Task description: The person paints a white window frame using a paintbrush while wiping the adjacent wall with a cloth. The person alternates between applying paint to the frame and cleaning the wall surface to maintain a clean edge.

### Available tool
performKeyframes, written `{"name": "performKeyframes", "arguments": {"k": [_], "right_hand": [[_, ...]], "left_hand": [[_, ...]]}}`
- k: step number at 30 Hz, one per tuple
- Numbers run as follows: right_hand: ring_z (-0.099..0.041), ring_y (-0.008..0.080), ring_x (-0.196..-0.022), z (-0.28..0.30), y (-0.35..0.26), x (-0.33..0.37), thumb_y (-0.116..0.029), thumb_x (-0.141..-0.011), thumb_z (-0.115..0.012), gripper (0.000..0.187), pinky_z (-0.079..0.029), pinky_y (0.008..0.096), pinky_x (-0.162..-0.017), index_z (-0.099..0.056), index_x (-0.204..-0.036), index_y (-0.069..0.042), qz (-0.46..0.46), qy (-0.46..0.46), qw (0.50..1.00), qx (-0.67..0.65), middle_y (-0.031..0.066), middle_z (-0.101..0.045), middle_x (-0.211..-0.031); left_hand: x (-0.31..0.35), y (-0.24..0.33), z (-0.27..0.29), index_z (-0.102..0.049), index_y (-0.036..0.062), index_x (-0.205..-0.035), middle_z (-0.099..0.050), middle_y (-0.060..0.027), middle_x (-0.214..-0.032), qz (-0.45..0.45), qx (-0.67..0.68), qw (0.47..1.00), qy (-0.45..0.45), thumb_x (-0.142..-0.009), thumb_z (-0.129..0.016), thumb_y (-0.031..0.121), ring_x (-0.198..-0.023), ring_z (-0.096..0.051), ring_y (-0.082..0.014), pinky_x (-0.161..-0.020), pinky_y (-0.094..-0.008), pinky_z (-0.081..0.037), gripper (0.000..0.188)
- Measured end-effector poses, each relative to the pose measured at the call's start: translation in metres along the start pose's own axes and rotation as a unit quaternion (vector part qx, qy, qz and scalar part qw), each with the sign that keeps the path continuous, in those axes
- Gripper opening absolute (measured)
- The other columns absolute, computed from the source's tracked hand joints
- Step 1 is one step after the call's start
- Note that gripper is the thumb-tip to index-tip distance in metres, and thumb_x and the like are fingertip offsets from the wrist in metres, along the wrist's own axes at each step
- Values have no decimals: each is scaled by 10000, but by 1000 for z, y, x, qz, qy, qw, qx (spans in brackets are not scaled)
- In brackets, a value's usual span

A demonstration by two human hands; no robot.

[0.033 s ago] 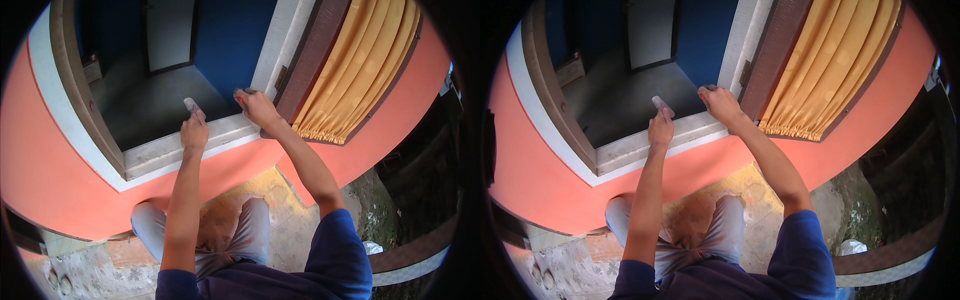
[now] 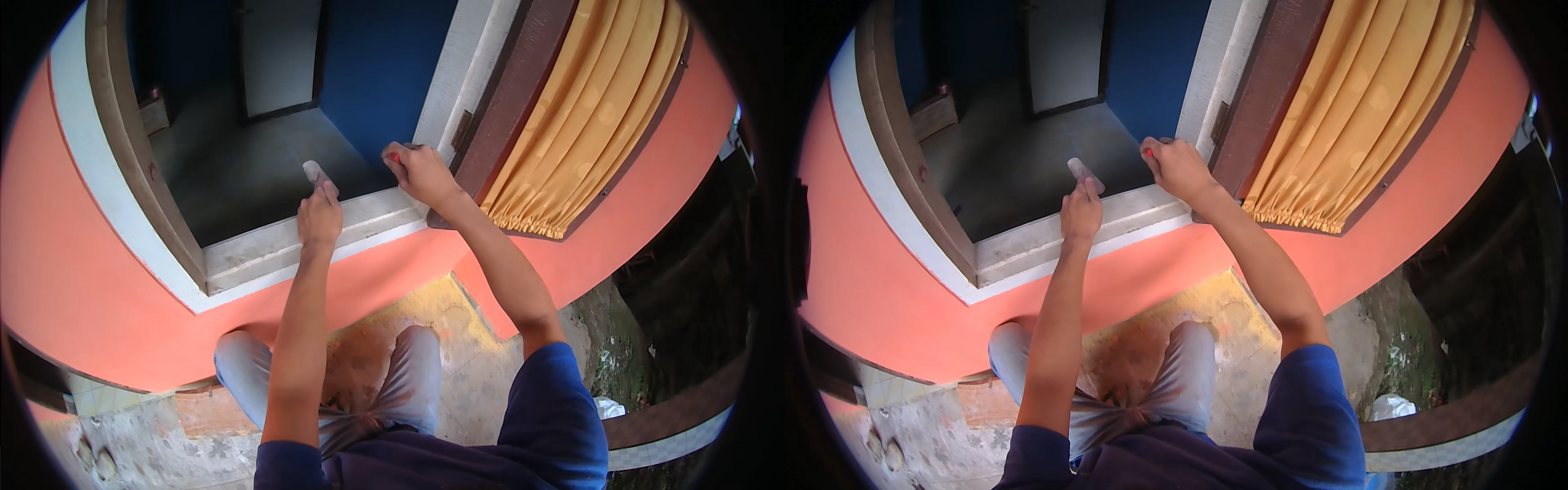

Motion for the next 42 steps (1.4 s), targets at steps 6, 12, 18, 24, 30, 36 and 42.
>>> {"name": "performKeyframes", "arguments": {"k": [6, 12, 18, 24, 30, 36, 42], "right_hand": [[-705, 421, -835, -30, 17, -5, -145, -871, -650, 133, -566, 522, -760, -687, -914, -24, -22, -223, 969, 108, 237, -706, -809], [-705, 418, -859, -21, 33, -17, -169, -873, -669, 157, -559, 525, -789, -710, -933, -30, -94, -224, 959, 147, 237, -701, -792], [-705, 422, -848, -9, 15, -22, -170, -872, -680, 160, -557, 530, -801, -717, -950, -37, -101, -93, 988, 66, 230, -710, -793], [-691, 440, -766, -30, 30, -13, -159, -892, -679, 132, -560, 532, -761, -677, -932, -33, -24, -158, 983, 94, 226, -698, -763], [-703, 416, -741, -46, 20, -15, -182, -911, -672, 151, -565, 509, -729, -708, -966, -46, -8, -112, 985, 131, 202, -695, -723], [-723, 407, -789, -30, 2, -40, -140, -896, -654, 155, -590, 490, -758, -727, -993, -43, -94, -165, 981, 38, 212, -737, -860], [-734, 386, -808, 32, -26, -77, -108, -873, -678, 167, -604, 476, -714, -664, -1030, -51, -35, 43, 957, 286, 221, -714, -900]], "left_hand": [[-1, 4, 3, -659, 62, -1269, -732, -240, -1098, 0, -19, 1000, -7, -1095, -330, 382, -1063, -663, -479, -990, -565, -498, 490], [0, 14, 13, -669, 48, -1249, -730, -255, -1079, 4, 0, 1000, 11, -1093, -335, 386, -1058, -669, -470, -980, -563, -504, 500], [0, 8, 12, -668, 40, -1252, -733, -254, -1065, -2, -4, 1000, 1, -1091, -338, 383, -1044, -672, -472, -971, -561, -509, 502], [-1, 10, 8, -682, 39, -1223, -734, -242, -1075, -10, 12, 1000, 22, -1090, -342, 371, -1024, -676, -476, -963, -559, -514, 494], [-5, 4, 1, -686, 52, -1217, -730, -245, -1080, -6, 5, 1000, 24, -1089, -346, 362, -1024, -672, -479, -964, -560, -511, 477], [-5, 4, 6, -563, 99, -1405, -729, -268, -940, -35, -7, 999, 31, -1094, -351, 332, -929, -693, -479, -915, -569, -530, 443], [-6, 4, 5, -492, 108, -1503, -729, -271, -860, -28, -9, 999, 31, -1100, -348, 317, -864, -705, -472, -889, -566, -543, 477]]}}
Point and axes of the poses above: each hand's wrist, its own x-axis away from the middle knuckle, its own z-axis out of the back of the hand, y = z × x, the point moved 7 cm from there along -x, towards the middle knuckle
